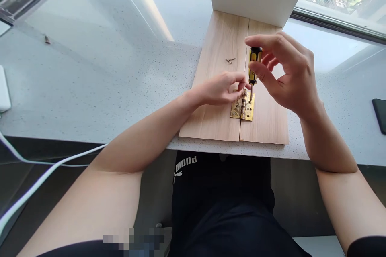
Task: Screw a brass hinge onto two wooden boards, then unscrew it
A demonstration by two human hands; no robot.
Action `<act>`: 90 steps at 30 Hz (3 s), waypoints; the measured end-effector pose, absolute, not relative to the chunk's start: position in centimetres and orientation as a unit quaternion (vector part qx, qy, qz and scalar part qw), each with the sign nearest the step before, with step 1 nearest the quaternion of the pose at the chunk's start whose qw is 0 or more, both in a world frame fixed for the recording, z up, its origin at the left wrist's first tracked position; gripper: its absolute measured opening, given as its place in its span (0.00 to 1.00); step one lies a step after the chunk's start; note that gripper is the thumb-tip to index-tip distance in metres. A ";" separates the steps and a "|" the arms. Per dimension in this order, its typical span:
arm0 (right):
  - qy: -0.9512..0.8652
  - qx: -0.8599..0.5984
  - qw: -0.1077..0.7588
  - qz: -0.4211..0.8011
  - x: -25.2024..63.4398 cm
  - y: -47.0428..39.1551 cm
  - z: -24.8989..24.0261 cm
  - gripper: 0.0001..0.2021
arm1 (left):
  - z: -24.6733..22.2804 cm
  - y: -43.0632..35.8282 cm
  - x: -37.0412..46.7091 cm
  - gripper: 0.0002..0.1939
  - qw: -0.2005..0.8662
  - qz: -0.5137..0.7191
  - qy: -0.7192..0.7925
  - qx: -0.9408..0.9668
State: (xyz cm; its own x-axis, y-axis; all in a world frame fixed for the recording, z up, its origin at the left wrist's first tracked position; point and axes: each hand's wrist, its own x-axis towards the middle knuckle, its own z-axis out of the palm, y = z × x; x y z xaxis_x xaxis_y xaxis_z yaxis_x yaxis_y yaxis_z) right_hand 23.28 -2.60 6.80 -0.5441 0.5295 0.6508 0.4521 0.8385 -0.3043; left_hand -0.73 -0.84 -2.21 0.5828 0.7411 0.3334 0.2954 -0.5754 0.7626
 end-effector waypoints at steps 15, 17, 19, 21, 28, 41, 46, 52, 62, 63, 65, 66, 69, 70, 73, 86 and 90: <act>-0.904 -0.268 0.333 0.013 25.1 -3.9 9.4 0.17 | -4.6 4.9 -5.7 0.17 0.208 0.487 0.447 0.721; -0.901 -0.284 0.327 0.022 25.3 -3.8 9.4 0.18 | -4.9 5.3 -6.0 0.16 0.198 0.465 0.473 0.721; -0.899 -0.286 0.331 0.029 25.5 -3.7 9.3 0.19 | -5.2 5.5 -6.0 0.19 0.197 0.462 0.492 0.711; -0.897 -0.288 0.333 0.034 25.5 -3.6 9.2 0.18 | -5.4 5.7 -6.0 0.23 0.204 0.479 0.498 0.694; -0.881 -0.330 0.338 0.016 25.1 -3.9 8.7 0.18 | -5.5 6.3 -6.4 0.40 0.247 0.499 0.469 0.685; -0.908 -0.239 0.341 0.053 25.0 -3.9 9.5 0.18 | -5.0 5.9 -5.9 0.33 0.249 0.424 0.477 0.729; -0.867 -0.311 0.388 0.008 25.0 -3.1 8.2 0.21 | -5.6 6.2 -5.8 0.28 0.250 0.494 0.486 0.676; -0.864 -0.339 0.370 -0.041 24.8 -3.0 7.5 0.29 | -6.4 6.4 -5.7 0.21 0.239 0.541 0.489 0.641; -0.912 -0.274 0.290 0.098 25.2 -4.5 9.2 0.21 | -6.6 6.6 -6.0 0.26 0.252 0.528 0.489 0.646; -0.910 -0.276 0.294 0.098 25.2 -4.4 9.2 0.21 | -6.7 6.6 -6.0 0.26 0.251 0.533 0.485 0.646; -0.901 -0.291 0.309 0.086 25.3 -4.1 8.9 0.21 | -6.8 6.6 -6.0 0.24 0.246 0.544 0.479 0.644; -0.894 -0.301 0.323 0.074 25.2 -3.9 8.7 0.20 | -6.7 6.6 -6.0 0.23 0.245 0.545 0.478 0.643; -0.869 -0.331 0.367 0.033 25.1 -3.2 7.8 0.23 | -6.4 6.3 -5.8 0.20 0.243 0.540 0.485 0.643; -0.862 -0.339 0.376 0.022 25.0 -3.0 7.6 0.25 | -6.2 6.2 -5.7 0.19 0.242 0.537 0.488 0.644; -0.862 -0.341 0.376 0.007 24.8 -2.8 7.3 0.27 | -5.7 5.9 -5.5 0.18 0.236 0.528 0.489 0.654; -0.908 -0.269 0.303 0.108 25.7 -3.5 9.1 0.22 | -6.1 6.1 -5.7 0.18 0.226 0.528 0.487 0.659; -0.887 -0.298 0.348 0.061 25.4 -3.4 8.6 0.19 | -5.8 5.9 -5.6 0.16 0.222 0.516 0.491 0.666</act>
